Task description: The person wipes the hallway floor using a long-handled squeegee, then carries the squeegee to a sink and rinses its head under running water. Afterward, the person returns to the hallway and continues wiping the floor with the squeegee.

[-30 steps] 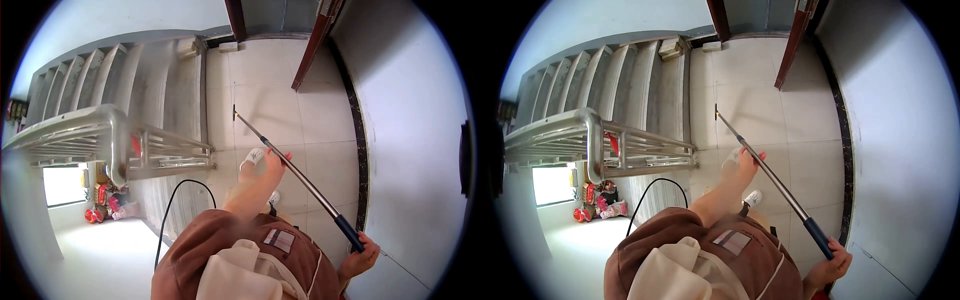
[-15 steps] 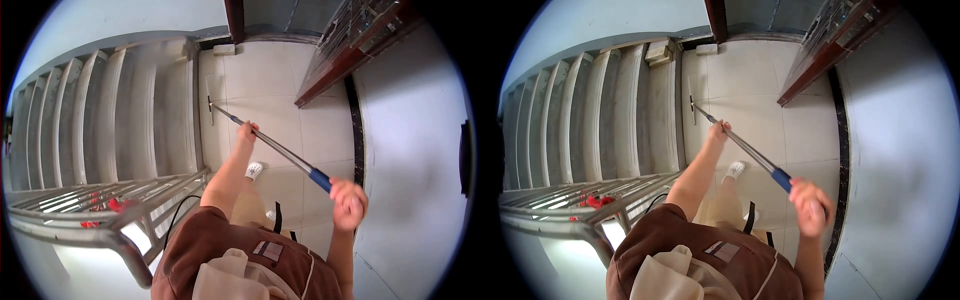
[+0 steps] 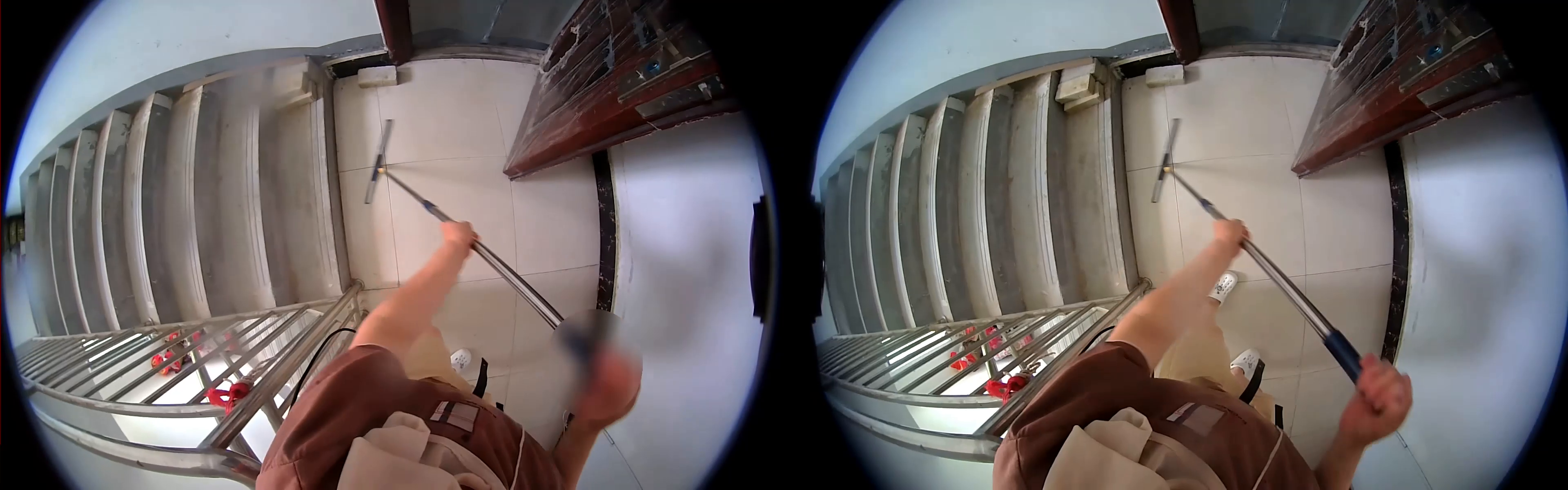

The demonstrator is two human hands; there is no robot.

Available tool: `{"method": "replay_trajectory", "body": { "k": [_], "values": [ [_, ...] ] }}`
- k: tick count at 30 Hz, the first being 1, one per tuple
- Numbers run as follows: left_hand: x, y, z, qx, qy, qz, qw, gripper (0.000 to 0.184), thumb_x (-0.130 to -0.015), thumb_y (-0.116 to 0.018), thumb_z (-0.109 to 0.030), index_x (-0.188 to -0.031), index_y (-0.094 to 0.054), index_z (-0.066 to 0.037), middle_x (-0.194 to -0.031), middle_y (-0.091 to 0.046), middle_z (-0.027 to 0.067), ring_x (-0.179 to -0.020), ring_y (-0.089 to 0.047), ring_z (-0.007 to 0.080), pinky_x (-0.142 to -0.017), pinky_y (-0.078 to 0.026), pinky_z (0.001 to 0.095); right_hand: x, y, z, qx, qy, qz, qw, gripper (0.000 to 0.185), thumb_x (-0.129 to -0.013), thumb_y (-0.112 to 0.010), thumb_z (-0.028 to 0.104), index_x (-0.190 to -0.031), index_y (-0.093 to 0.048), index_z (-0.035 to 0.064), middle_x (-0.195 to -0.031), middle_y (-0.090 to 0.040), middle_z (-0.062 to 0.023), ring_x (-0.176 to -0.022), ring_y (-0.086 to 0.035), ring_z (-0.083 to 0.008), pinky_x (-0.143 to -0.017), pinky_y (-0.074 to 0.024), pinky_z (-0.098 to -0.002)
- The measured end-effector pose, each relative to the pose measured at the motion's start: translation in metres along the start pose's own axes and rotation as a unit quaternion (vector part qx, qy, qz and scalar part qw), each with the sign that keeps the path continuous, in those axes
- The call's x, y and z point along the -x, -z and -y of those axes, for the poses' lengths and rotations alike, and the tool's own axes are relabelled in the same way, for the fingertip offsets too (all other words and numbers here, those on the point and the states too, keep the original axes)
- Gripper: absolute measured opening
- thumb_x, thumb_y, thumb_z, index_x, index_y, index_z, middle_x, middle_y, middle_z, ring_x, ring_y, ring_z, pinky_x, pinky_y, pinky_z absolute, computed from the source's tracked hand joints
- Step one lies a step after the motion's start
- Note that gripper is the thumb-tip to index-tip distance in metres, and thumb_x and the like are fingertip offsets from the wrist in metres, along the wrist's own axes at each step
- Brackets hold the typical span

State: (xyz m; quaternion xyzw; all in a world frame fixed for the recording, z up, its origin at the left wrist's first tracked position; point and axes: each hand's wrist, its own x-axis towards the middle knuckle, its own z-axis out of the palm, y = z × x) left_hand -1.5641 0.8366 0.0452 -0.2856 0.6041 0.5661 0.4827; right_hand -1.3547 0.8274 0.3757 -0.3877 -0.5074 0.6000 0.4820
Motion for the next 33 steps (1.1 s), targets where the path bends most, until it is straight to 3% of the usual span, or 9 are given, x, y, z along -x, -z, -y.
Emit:
{"method": "replay_trajectory", "body": {
  "k": [3,7,12,18,20,25,29,30,33],
  "values": [
    [-0.008,-0.047,0.101,-0.062,-0.014,0.075,0.995,0.018,-0.071,-0.045,0.002,-0.055,-0.040,-0.003,-0.048,-0.043,0.0103,-0.040,-0.046,0.0213,-0.034,-0.037,0.0340,0.027,0.030,0.051,0.028,-0.007,-0.118,0.993,0.029,-0.078,-0.036,0.016,-0.053,-0.021,0.0135,-0.048,-0.023,0.0000,-0.048,-0.024,-0.0122,-0.061,-0.0312,-0.0289],
    [0.126,-0.071,0.101,-0.089,0.091,0.062,0.990,0.015,-0.072,-0.043,0.004,-0.058,-0.042,0.000,-0.053,-0.046,0.0091,-0.042,-0.049,0.0211,-0.031,-0.037,0.0329,0.059,0.028,0.109,0.059,0.042,-0.228,0.971,0.030,-0.079,-0.037,0.015,-0.052,-0.025,0.0125,-0.046,-0.026,-0.0014,-0.050,-0.029,-0.0145,-0.059,-0.0301,-0.0310],
    [0.142,-0.051,0.072,0.029,0.079,0.179,0.980,0.011,-0.069,-0.048,0.006,-0.060,-0.041,0.006,-0.051,-0.045,0.0105,-0.038,-0.047,0.0205,-0.034,-0.040,0.0313,0.048,0.017,0.118,-0.009,0.084,-0.112,0.990,0.030,-0.078,-0.037,0.013,-0.051,-0.024,0.0138,-0.044,-0.025,-0.0007,-0.047,-0.030,-0.0158,-0.059,-0.0309,-0.0343],
    [0.045,0.012,-0.050,0.116,-0.002,0.118,0.986,0.004,-0.070,-0.042,0.007,-0.070,-0.047,0.007,-0.068,-0.048,0.0141,-0.048,-0.046,0.0190,-0.041,-0.041,0.0303,-0.019,-0.023,0.033,-0.062,0.052,0.092,0.992,0.025,-0.077,-0.033,0.015,-0.054,-0.026,0.0130,-0.046,-0.029,-0.0013,-0.045,-0.027,-0.0129,-0.063,-0.0333,-0.0323],
    [-0.002,0.024,-0.093,0.204,0.007,0.047,0.978,0.006,-0.069,-0.042,0.006,-0.065,-0.045,0.002,-0.052,-0.046,0.0107,-0.042,-0.045,0.0204,-0.037,-0.038,0.0305,-0.036,-0.071,-0.001,-0.046,0.025,0.024,0.998,0.025,-0.078,-0.032,0.014,-0.054,-0.025,0.0121,-0.046,-0.029,-0.0026,-0.047,-0.030,-0.0139,-0.066,-0.0346,-0.0337],
    [-0.064,0.015,-0.116,0.033,-0.039,-0.013,0.999,0.008,-0.068,-0.041,0.007,-0.076,-0.040,0.005,-0.062,-0.047,0.0156,-0.049,-0.048,0.0231,-0.039,-0.040,0.0327,-0.062,-0.093,-0.051,-0.062,-0.037,-0.063,0.995,0.027,-0.080,-0.032,0.013,-0.055,-0.023,0.0117,-0.047,-0.028,-0.0028,-0.050,-0.031,-0.0143,-0.071,-0.0343,-0.0350],
    [-0.036,-0.034,-0.021,-0.136,0.020,0.111,0.984,0.005,-0.067,-0.044,0.005,-0.063,-0.042,0.002,-0.054,-0.049,0.0151,-0.042,-0.049,0.0235,-0.032,-0.035,0.0328,-0.012,-0.004,-0.023,-0.021,-0.063,-0.234,0.970,0.030,-0.082,-0.033,0.014,-0.054,-0.022,0.0129,-0.047,-0.024,-0.0004,-0.049,-0.027,-0.0121,-0.068,-0.0346,-0.0318],
    [-0.011,-0.048,0.006,-0.214,-0.058,0.091,0.971,0.014,-0.066,-0.046,0.005,-0.055,-0.041,0.000,-0.049,-0.048,0.0144,-0.037,-0.048,0.0238,-0.029,-0.033,0.0335,0.005,0.012,-0.007,-0.019,-0.062,-0.275,0.959,0.031,-0.082,-0.033,0.014,-0.053,-0.022,0.0133,-0.047,-0.022,0.0004,-0.048,-0.025,-0.0114,-0.066,-0.0347,-0.0308],
    [0.035,-0.066,0.097,-0.327,-0.038,0.111,0.938,0.013,-0.069,-0.047,0.001,-0.071,-0.034,0.003,-0.053,-0.047,0.0146,-0.042,-0.052,0.0233,-0.027,-0.038,0.0340,0.034,0.008,0.060,-0.080,-0.053,-0.444,0.891,0.034,-0.081,-0.037,0.014,-0.054,-0.018,0.0139,-0.051,-0.022,0.0014,-0.050,-0.025,-0.0117,-0.062,-0.0316,-0.0258]
  ]
}}
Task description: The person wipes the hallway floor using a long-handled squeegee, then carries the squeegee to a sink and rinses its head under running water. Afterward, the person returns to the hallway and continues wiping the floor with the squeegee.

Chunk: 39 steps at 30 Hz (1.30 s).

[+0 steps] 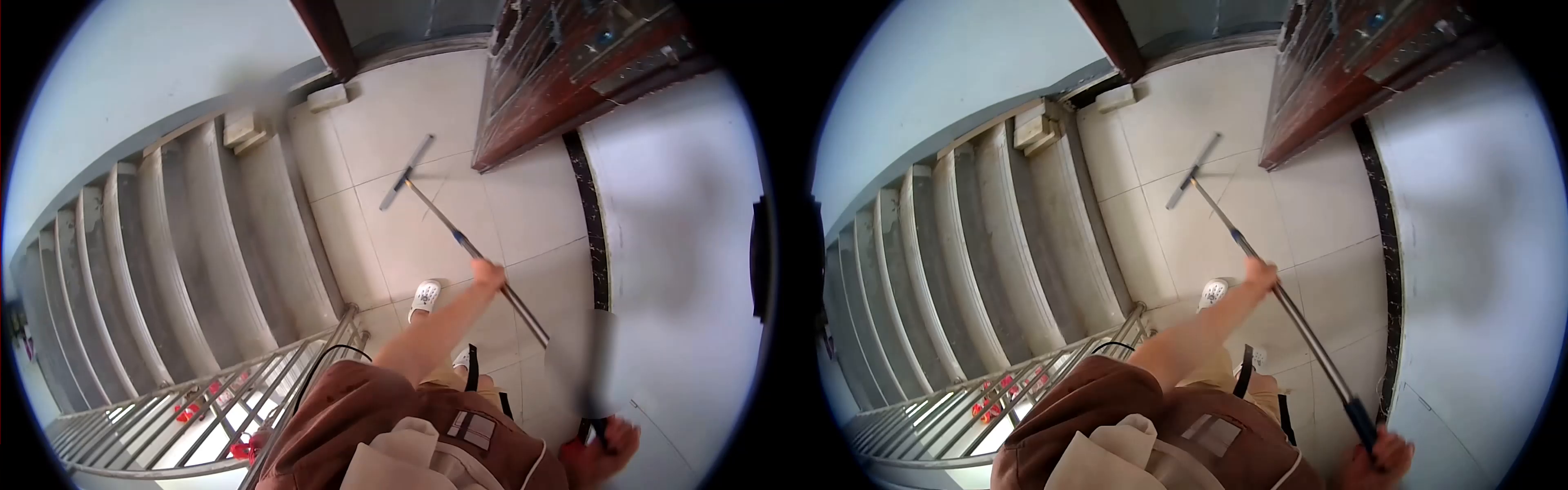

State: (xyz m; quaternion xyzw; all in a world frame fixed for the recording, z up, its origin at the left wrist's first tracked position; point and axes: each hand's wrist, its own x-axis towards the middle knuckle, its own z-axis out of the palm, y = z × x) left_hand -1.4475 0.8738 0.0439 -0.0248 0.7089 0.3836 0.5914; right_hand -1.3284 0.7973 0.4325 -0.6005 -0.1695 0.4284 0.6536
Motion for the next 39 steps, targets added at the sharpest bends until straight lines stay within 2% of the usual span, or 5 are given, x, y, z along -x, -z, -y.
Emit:
{"method": "replay_trajectory", "body": {
  "k": [5,10,15,21,39],
  "values": [
    [0.102,-0.020,-0.002,0.123,0.176,0.115,0.970,0.041,-0.065,-0.048,0.005,-0.095,-0.021,-0.002,-0.074,-0.042,0.0150,-0.049,-0.052,0.0224,-0.034,-0.043,0.0314,0.022,0.033,0.065,0.080,0.070,0.033,0.994,0.030,-0.079,-0.043,0.017,-0.055,-0.024,0.0144,-0.052,-0.020,0.0024,-0.056,-0.034,-0.0154,-0.061,-0.0316,-0.0330],
    [0.029,0.016,-0.042,0.173,-0.047,0.076,0.981,0.028,-0.064,-0.051,0.006,-0.085,-0.033,0.002,-0.060,-0.043,0.0107,-0.041,-0.049,0.0205,-0.029,-0.039,0.0306,-0.011,-0.006,0.015,0.096,0.173,0.171,0.965,0.028,-0.081,-0.039,0.018,-0.057,-0.026,0.0147,-0.048,-0.024,0.0006,-0.049,-0.035,-0.0160,-0.053,-0.0335,-0.0362],
    [-0.163,0.062,-0.149,0.243,-0.150,0.021,0.958,0.014,-0.063,-0.052,-0.002,-0.053,-0.042,-0.002,-0.048,-0.043,0.0078,-0.036,-0.043,0.0199,-0.029,-0.031,0.0319,-0.071,-0.089,-0.082,0.160,0.273,0.587,0.745,0.024,-0.072,-0.060,0.020,-0.077,-0.043,0.0047,-0.080,-0.056,-0.0148,-0.080,-0.055,-0.0330,-0.077,-0.0413,-0.0482],
    [-0.181,0.060,-0.286,0.569,-0.067,0.157,0.805,0.007,-0.069,-0.049,0.005,-0.064,-0.046,0.002,-0.056,-0.046,0.0098,-0.046,-0.046,0.0193,-0.043,-0.042,0.0293,-0.093,-0.219,-0.170,0.115,0.404,0.514,0.748,0.010,-0.075,-0.046,-0.003,-0.083,-0.040,-0.0012,-0.081,-0.053,-0.0127,-0.081,-0.054,-0.0239,-0.069,-0.0421,-0.0299],
    [0.059,0.031,-0.133,0.329,0.020,0.069,0.941,0.006,-0.065,-0.049,0.004,-0.070,-0.045,0.004,-0.063,-0.048,0.0107,-0.050,-0.045,0.0193,-0.043,-0.039,0.0316,-0.012,-0.067,-0.023,0.218,0.432,0.381,0.788,0.050,-0.079,-0.035,0.055,-0.079,-0.028,0.0055,-0.058,-0.046,-0.0101,-0.052,-0.047,-0.0227,-0.054,-0.0455,-0.0376]
  ]
}}
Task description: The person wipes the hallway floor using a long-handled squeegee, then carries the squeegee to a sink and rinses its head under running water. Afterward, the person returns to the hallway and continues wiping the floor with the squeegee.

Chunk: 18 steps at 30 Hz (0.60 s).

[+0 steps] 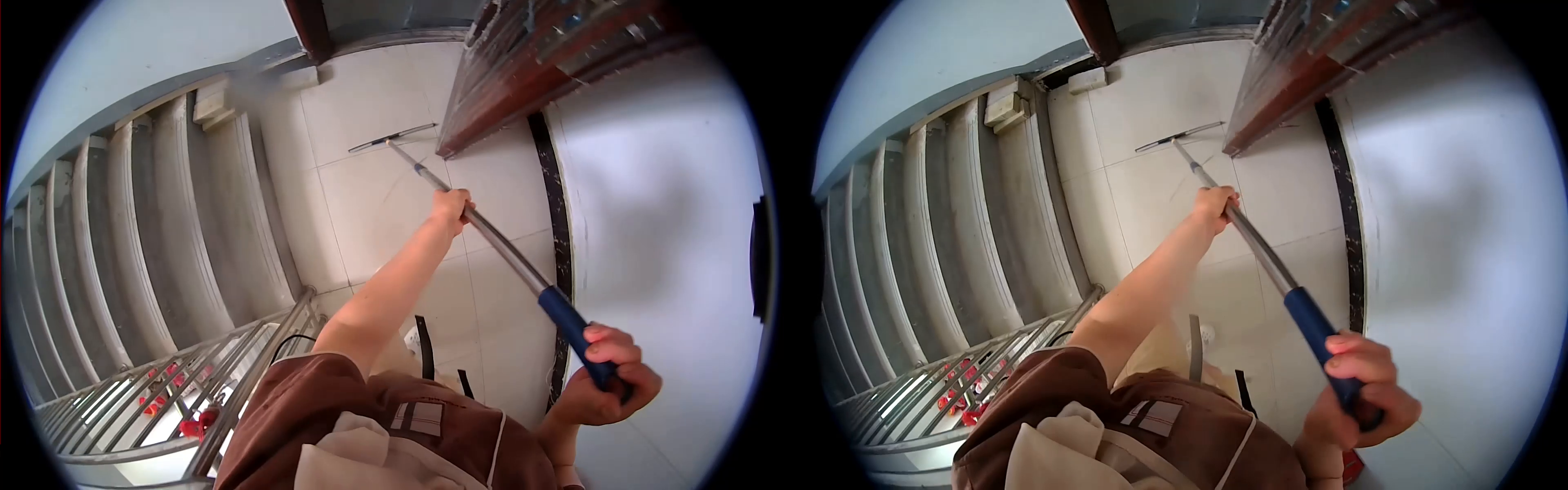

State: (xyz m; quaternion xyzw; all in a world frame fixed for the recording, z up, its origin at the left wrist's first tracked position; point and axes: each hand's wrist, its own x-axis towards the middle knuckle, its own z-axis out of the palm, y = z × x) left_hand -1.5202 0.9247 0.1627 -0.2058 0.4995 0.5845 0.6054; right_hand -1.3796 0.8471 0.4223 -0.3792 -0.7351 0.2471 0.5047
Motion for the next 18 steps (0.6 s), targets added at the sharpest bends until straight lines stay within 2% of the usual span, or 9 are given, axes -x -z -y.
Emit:
{"method": "replay_trajectory", "body": {
  "k": [2,7,10,11,14,15,16,17,18],
  "values": [
    [0.025,0.016,0.026,-0.015,0.019,0.018,1.000,0.008,-0.064,-0.050,0.004,-0.072,-0.046,0.005,-0.066,-0.049,0.0118,-0.052,-0.046,0.0190,-0.045,-0.039,0.0310,0.029,0.029,0.008,-0.007,0.023,0.032,0.999,0.058,-0.073,-0.032,0.064,-0.079,-0.027,0.0068,-0.059,-0.046,-0.0091,-0.053,-0.047,-0.0223,-0.054,-0.0455,-0.0370],
    [0.091,0.035,0.096,-0.078,0.066,0.005,0.995,0.007,-0.063,-0.052,0.003,-0.070,-0.048,0.004,-0.068,-0.050,0.0111,-0.054,-0.046,0.0186,-0.045,-0.038,0.0311,0.075,0.096,0.035,0.016,-0.033,-0.017,0.999,0.059,-0.072,-0.032,0.065,-0.079,-0.028,0.0065,-0.058,-0.045,-0.0086,-0.051,-0.047,-0.0220,-0.053,-0.0450,-0.0340],
    [0.119,0.048,0.160,-0.101,0.073,0.009,0.992,0.006,-0.064,-0.052,0.001,-0.063,-0.045,0.001,-0.058,-0.048,0.0101,-0.051,-0.048,0.0201,-0.041,-0.040,0.0314,0.104,0.148,0.047,-0.015,0.006,0.006,1.000,0.046,-0.078,-0.044,0.048,-0.077,-0.024,0.0074,-0.063,-0.051,-0.0106,-0.052,-0.051,-0.0226,-0.050,-0.0447,-0.0339],
    [0.132,0.052,0.181,-0.112,0.086,0.008,0.990,0.006,-0.064,-0.052,0.001,-0.063,-0.046,0.000,-0.058,-0.047,0.0096,-0.051,-0.048,0.0198,-0.041,-0.040,0.0314,0.114,0.173,0.050,-0.065,0.026,0.053,0.996,0.036,-0.082,-0.049,0.033,-0.087,-0.033,0.0015,-0.073,-0.054,-0.0118,-0.065,-0.054,-0.0254,-0.061,-0.0464,-0.0353],
    [0.183,0.066,0.249,-0.107,0.135,-0.004,0.985,0.009,-0.062,-0.053,0.002,-0.062,-0.045,-0.003,-0.057,-0.046,0.0078,-0.050,-0.047,0.0185,-0.043,-0.043,0.0318,0.146,0.214,0.076,0.096,-0.066,-0.133,0.984,0.065,-0.065,-0.031,0.071,-0.073,-0.028,0.0071,-0.051,-0.040,-0.0063,-0.047,-0.044,-0.0187,-0.049,-0.0406,-0.0311],
    [0.195,0.073,0.271,-0.123,0.158,0.023,0.979,0.010,-0.063,-0.055,0.001,-0.063,-0.045,-0.003,-0.061,-0.048,0.0074,-0.053,-0.049,0.0175,-0.046,-0.045,0.0317,0.149,0.219,0.088,0.140,-0.087,-0.177,0.970,0.064,-0.065,-0.032,0.071,-0.072,-0.028,0.0077,-0.050,-0.038,-0.0053,-0.046,-0.042,-0.0174,-0.048,-0.0391,-0.0295],
    [0.202,0.083,0.290,-0.140,0.180,0.051,0.972,0.012,-0.064,-0.057,0.000,-0.064,-0.046,-0.004,-0.065,-0.049,0.0071,-0.056,-0.051,0.0165,-0.049,-0.046,0.0316,0.155,0.235,0.093,0.132,-0.091,-0.178,0.971,0.064,-0.065,-0.033,0.071,-0.071,-0.028,0.0078,-0.050,-0.038,-0.0052,-0.045,-0.042,-0.0175,-0.048,-0.0390,-0.0294],
    [0.203,0.092,0.303,-0.108,0.241,0.082,0.961,0.011,-0.065,-0.055,0.002,-0.066,-0.045,-0.002,-0.065,-0.047,0.0073,-0.057,-0.051,0.0183,-0.051,-0.046,0.0323,0.162,0.253,0.095,0.123,-0.094,-0.179,0.972,0.063,-0.065,-0.034,0.071,-0.071,-0.028,0.0079,-0.050,-0.038,-0.0052,-0.045,-0.042,-0.0175,-0.048,-0.0390,-0.0294],
    [0.195,0.098,0.311,-0.101,0.267,0.058,0.957,0.010,-0.066,-0.054,0.003,-0.067,-0.045,-0.002,-0.065,-0.048,0.0077,-0.058,-0.051,0.0191,-0.054,-0.047,0.0325,0.167,0.265,0.099,0.116,-0.097,-0.182,0.972,0.063,-0.065,-0.034,0.070,-0.070,-0.027,0.0080,-0.049,-0.038,-0.0051,-0.045,-0.041,-0.0175,-0.049,-0.0389,-0.0293]
  ]
}}
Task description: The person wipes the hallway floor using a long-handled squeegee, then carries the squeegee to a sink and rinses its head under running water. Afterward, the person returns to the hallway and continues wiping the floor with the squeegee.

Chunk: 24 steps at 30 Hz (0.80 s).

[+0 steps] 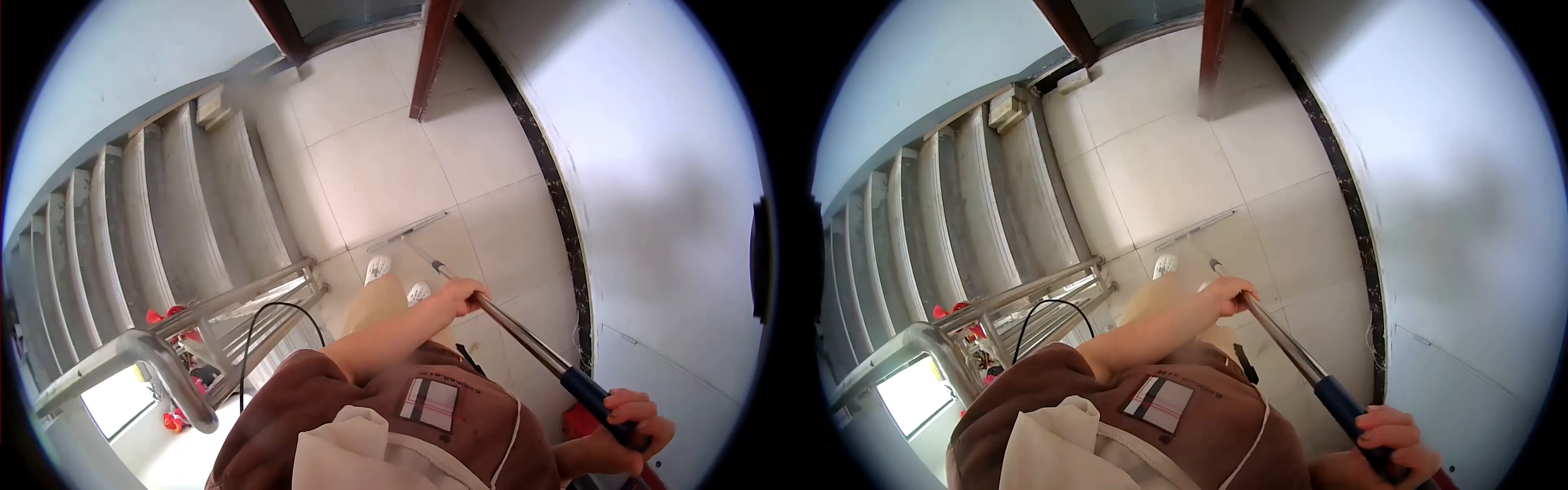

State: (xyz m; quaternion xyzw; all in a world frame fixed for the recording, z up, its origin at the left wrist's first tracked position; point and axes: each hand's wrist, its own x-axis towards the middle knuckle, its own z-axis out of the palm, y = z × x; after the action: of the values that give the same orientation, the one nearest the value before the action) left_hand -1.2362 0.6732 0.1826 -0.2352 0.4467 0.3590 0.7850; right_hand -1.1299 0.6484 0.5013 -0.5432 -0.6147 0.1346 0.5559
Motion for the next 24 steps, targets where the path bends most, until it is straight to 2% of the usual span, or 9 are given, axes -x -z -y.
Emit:
{"method": "replay_trajectory", "body": {
  "k": [4,6,12,14,16,18,21,22,24],
  "values": [
    [0.002,-0.011,0.022,0.095,0.081,-0.001,0.992,0.007,-0.068,-0.052,0.004,-0.072,-0.048,0.000,-0.072,-0.052,0.0110,-0.065,-0.053,0.0220,-0.064,-0.048,0.0347,-0.005,0.073,-0.014,-0.244,0.112,0.123,0.955,0.048,-0.075,-0.048,0.051,-0.082,-0.042,0.0041,-0.059,-0.048,-0.0100,-0.055,-0.049,-0.0242,-0.056,-0.0425,-0.0347],
    [0.040,-0.018,0.030,0.123,0.078,0.116,0.982,0.005,-0.070,-0.053,0.002,-0.072,-0.048,0.000,-0.074,-0.053,0.0120,-0.067,-0.054,0.0213,-0.066,-0.048,0.0357,-0.019,0.074,0.021,-0.306,0.097,0.029,0.947,0.028,-0.082,-0.036,0.021,-0.056,-0.026,0.0148,-0.042,-0.024,0.0005,-0.036,-0.028,-0.0138,-0.044,-0.0311,-0.0332],
    [-0.024,0.029,-0.015,0.280,-0.033,0.086,0.956,0.013,-0.079,-0.049,-0.012,-0.075,-0.042,-0.001,-0.069,-0.051,0.0102,-0.064,-0.053,0.0227,-0.061,-0.048,0.0346,-0.060,0.181,0.051,-0.372,-0.004,-0.110,0.922,0.032,-0.081,-0.040,0.022,-0.052,-0.028,0.0159,-0.035,-0.022,0.0062,-0.027,-0.020,-0.0059,-0.033,-0.0294,-0.0228],
    [-0.067,0.056,-0.038,0.357,-0.031,0.074,0.931,0.015,-0.081,-0.048,-0.016,-0.077,-0.041,-0.003,-0.069,-0.051,0.0108,-0.062,-0.052,0.0234,-0.057,-0.048,0.0359,-0.061,0.212,0.054,-0.385,-0.030,-0.061,0.921,0.029,-0.081,-0.041,0.021,-0.053,-0.037,0.0131,-0.038,-0.031,0.0027,-0.032,-0.031,-0.0099,-0.039,-0.0347,-0.0249],
    [-0.056,0.038,-0.029,0.328,-0.006,0.059,0.943,0.017,-0.082,-0.047,-0.018,-0.078,-0.042,-0.003,-0.070,-0.052,0.0110,-0.067,-0.053,0.0233,-0.060,-0.047,0.0366,-0.063,0.238,0.038,-0.045,-0.042,-0.325,0.944,0.023,-0.081,-0.043,0.020,-0.064,-0.052,0.0077,-0.054,-0.046,-0.0031,-0.050,-0.046,-0.0158,-0.054,-0.0420,-0.0311],
    [-0.043,0.023,-0.013,0.309,0.015,0.093,0.946,0.018,-0.083,-0.047,-0.020,-0.079,-0.041,-0.004,-0.073,-0.052,0.0110,-0.070,-0.053,0.0233,-0.063,-0.047,0.0379,-0.061,0.273,0.020,0.337,-0.001,-0.233,0.912,0.025,-0.080,-0.049,0.025,-0.087,-0.056,0.0023,-0.080,-0.055,-0.0102,-0.074,-0.051,-0.0242,-0.071,-0.0417,-0.0366],
    [-0.031,0.009,0.020,0.258,0.039,0.177,0.949,0.017,-0.084,-0.046,-0.022,-0.084,-0.041,-0.006,-0.083,-0.054,0.0095,-0.078,-0.053,0.0227,-0.070,-0.044,0.0411,-0.048,0.268,0.004,0.775,0.231,0.026,0.587,0.032,-0.079,-0.053,0.023,-0.103,-0.048,0.0022,-0.089,-0.056,-0.0138,-0.082,-0.053,-0.0271,-0.076,-0.0420,-0.0358],
    [-0.019,0.004,0.034,0.221,0.051,0.177,0.958,0.016,-0.084,-0.046,-0.022,-0.087,-0.040,-0.008,-0.089,-0.054,0.0082,-0.081,-0.052,0.0222,-0.073,-0.043,0.0424,-0.048,0.274,-0.043,0.533,0.064,0.052,0.842,0.034,-0.078,-0.052,0.005,-0.112,-0.047,0.0032,-0.111,-0.050,-0.0110,-0.103,-0.045,-0.0223,-0.090,-0.0336,-0.0310],
    [0.006,-0.006,0.062,0.156,0.067,0.209,0.963,0.015,-0.083,-0.048,-0.023,-0.091,-0.039,-0.014,-0.096,-0.052,0.0047,-0.087,-0.050,0.0207,-0.076,-0.041,0.0454,-0.015,0.107,-0.044,0.548,0.012,0.263,0.794,0.033,-0.077,-0.053,0.004,-0.109,-0.048,0.0019,-0.107,-0.051,-0.0105,-0.103,-0.045,-0.0210,-0.088,-0.0356,-0.0312]
  ]
}}
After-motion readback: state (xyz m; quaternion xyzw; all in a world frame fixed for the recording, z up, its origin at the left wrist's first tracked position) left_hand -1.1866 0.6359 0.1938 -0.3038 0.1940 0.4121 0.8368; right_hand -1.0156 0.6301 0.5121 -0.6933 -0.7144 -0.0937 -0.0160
